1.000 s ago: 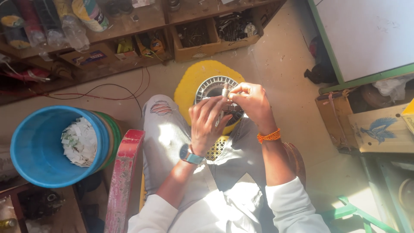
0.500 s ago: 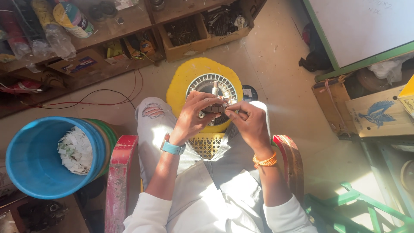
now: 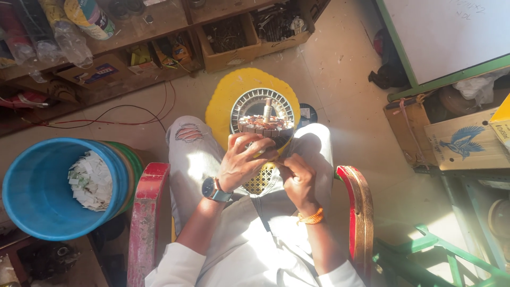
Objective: The person sits on a chair and works on a small electric motor armature resting on their lap, fitting and pressing copper wire coil ends around the armature's commutator by hand, turning the armature to reach different sides while continuing to adjust the windings.
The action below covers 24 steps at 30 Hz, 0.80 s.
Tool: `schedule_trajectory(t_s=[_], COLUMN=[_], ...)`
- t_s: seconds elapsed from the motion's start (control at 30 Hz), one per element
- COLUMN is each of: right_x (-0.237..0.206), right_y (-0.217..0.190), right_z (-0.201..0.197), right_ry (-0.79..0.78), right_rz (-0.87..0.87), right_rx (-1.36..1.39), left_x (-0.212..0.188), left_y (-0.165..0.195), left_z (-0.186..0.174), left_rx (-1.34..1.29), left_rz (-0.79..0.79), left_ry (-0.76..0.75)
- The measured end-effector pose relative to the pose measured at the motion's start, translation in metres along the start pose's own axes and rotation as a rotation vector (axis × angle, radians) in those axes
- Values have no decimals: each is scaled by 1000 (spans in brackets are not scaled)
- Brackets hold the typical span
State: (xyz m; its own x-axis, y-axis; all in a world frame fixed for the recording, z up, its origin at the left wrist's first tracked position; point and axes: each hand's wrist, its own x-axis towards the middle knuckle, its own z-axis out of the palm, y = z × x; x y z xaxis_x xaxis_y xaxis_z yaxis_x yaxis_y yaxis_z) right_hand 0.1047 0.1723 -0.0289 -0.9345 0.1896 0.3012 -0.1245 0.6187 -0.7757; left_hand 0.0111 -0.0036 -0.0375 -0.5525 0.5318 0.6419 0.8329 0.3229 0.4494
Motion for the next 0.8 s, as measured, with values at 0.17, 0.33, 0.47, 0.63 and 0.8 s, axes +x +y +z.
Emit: schedule_trajectory(t_s=[0.17,0.33,0.47,0.63,0.8], right_x=[8,33,47,80,95], right_y=[-6,-10,-9,-12,-31], right_z=[-27,-38,-37,-32,-50], right_ry=[-131,-174,-220,-285,-316], right_rz=[78,-145,-90,-205,-189], right_rx=[-40,-201,-105,-81,-76], left_x=[-10,-8,-9,-5,-6], left_y=[0,-11,-7,-3,-7], left_z=[15,19,20,20,26], left_rx=[-12,-24,-48,-148,-229], left_rz=[67,88,31,-114,-202], left_ry=[102,-5,125,245,303])
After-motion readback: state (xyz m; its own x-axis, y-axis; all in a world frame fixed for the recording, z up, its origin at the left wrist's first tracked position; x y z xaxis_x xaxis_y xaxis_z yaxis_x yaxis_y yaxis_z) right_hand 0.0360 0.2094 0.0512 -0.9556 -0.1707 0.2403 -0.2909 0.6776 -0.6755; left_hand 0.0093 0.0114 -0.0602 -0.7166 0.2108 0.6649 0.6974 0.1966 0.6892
